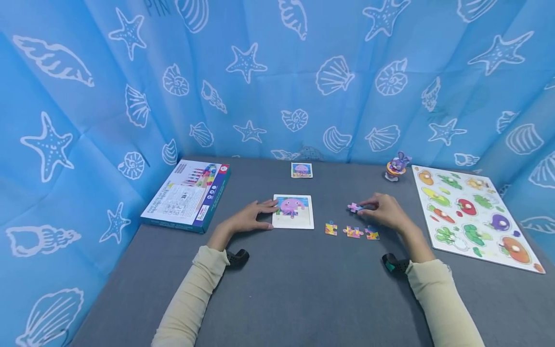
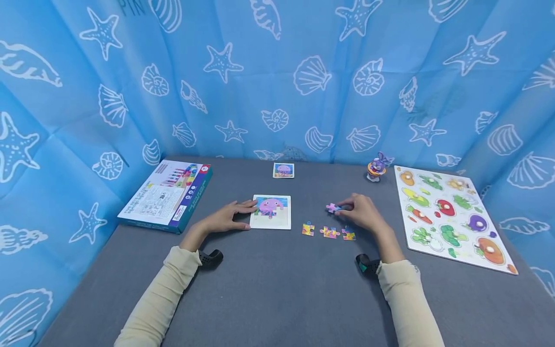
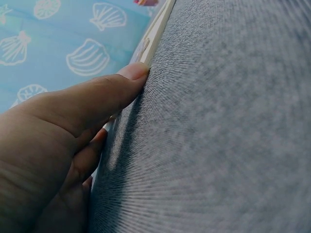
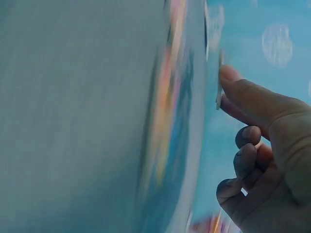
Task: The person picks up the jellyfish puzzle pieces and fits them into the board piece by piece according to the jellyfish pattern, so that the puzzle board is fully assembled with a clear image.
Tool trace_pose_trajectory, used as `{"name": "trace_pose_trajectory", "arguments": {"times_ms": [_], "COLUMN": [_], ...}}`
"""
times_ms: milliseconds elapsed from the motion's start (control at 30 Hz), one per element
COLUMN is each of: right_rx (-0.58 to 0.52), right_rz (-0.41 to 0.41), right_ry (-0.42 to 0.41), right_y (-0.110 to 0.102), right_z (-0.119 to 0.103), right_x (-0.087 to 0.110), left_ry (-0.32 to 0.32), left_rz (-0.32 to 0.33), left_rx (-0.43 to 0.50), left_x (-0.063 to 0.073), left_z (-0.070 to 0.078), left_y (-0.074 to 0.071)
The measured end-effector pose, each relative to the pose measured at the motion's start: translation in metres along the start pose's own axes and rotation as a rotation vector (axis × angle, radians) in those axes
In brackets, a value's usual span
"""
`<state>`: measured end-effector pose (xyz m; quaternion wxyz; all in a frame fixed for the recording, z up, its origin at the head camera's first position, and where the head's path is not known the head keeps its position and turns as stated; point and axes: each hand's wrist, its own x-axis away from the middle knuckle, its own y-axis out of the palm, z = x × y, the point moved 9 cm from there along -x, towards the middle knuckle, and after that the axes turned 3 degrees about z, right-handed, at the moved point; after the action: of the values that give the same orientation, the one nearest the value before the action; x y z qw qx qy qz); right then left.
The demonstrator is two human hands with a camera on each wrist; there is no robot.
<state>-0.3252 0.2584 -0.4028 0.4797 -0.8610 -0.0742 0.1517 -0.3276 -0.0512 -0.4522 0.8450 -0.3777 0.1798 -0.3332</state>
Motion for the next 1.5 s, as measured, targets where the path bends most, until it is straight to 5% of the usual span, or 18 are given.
{"name": "trace_pose_trajectory", "arguments": {"times_ms": [233, 400, 600, 933, 1300, 1500], "right_rx": [-0.073, -0.091, -0.114, -0.186, -0.260, -0.235], "right_rz": [-0.041, -0.069, -0.075, -0.203, -0.292, -0.284], "right_ry": [-0.115, -0.137, -0.143, -0.210, 0.009, -0.004], "right_y": [0.045, 0.068, 0.077, 0.089, 0.097, 0.092], "right_z": [-0.067, -0.089, -0.093, -0.098, -0.090, -0.088], "right_x": [-0.037, -0.048, -0.051, -0.055, -0.069, -0.057], "left_ry": [0.011, 0.022, 0.027, 0.027, 0.020, 0.028], "left_rz": [0.004, 0.002, -0.001, -0.009, 0.008, 0.007], "left_rx": [-0.002, -0.004, -0.017, -0.021, -0.020, -0.019], "left_x": [-0.003, -0.005, -0.007, -0.007, -0.005, -0.002], "left_z": [0.002, 0.005, 0.005, 0.005, 0.003, 0.002], "left_y": [0.000, -0.001, -0.003, -0.004, -0.007, 0.000]}}
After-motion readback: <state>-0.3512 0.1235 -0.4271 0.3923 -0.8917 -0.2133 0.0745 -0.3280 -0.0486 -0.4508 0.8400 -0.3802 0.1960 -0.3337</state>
